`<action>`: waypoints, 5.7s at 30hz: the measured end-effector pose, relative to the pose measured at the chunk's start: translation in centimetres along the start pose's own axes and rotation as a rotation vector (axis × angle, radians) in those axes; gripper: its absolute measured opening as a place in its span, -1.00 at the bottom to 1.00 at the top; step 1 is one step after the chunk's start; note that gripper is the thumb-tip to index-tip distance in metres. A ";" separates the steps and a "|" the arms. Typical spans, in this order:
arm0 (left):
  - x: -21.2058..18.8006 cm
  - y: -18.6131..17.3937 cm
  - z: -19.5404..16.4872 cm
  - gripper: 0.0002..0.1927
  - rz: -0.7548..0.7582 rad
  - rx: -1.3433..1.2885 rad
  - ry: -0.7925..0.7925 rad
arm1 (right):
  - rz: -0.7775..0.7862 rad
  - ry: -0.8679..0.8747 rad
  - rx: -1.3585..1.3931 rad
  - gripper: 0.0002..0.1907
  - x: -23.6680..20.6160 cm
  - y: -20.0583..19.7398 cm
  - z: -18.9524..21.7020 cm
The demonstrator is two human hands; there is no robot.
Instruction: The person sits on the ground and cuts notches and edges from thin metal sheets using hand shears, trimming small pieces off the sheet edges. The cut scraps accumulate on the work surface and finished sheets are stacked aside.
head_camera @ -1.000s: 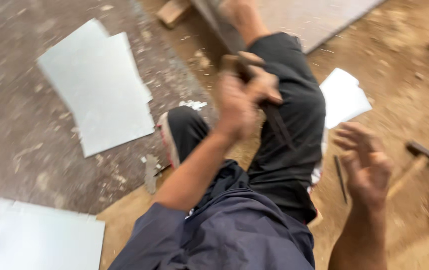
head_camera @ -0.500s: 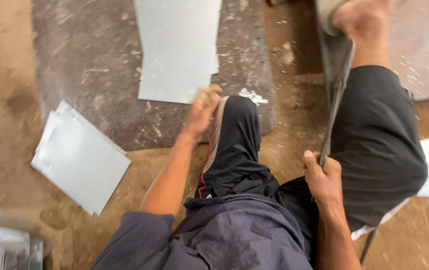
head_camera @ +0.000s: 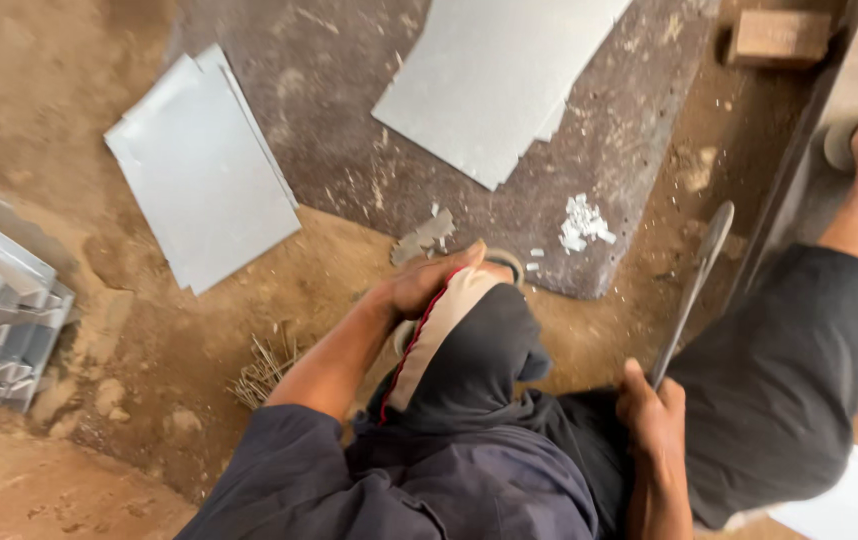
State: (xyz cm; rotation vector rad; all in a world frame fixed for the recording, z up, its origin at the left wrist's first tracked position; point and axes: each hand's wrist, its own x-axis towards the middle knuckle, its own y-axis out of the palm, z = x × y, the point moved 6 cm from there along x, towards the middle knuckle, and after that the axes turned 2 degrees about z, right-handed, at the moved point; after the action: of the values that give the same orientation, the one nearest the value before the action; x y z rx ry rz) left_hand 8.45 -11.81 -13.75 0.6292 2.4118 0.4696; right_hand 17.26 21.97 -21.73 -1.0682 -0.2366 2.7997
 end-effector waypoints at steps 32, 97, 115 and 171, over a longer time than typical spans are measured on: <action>13.0 -25.0 3.7 -0.10 -0.921 -0.649 0.258 | 0.138 -0.231 -0.371 -0.57 5.5 13.0 8.8; 24.1 -15.5 6.8 -0.71 -0.450 -0.579 0.158 | 0.314 0.294 -0.265 -0.45 8.6 20.8 1.5; 23.6 -15.5 6.8 -0.58 -0.334 -0.669 0.180 | 0.253 0.272 -0.291 -0.41 9.1 18.6 1.9; 13.3 -25.9 8.8 -0.46 -0.634 -0.579 0.281 | 1.287 0.454 -1.247 -0.26 20.7 10.7 5.0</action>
State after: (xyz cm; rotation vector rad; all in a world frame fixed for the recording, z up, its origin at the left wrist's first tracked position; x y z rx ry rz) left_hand -3.89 -24.45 -38.53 -0.4661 2.3777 0.9560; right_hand -2.10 14.73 -33.56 -2.8581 -2.0272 2.9177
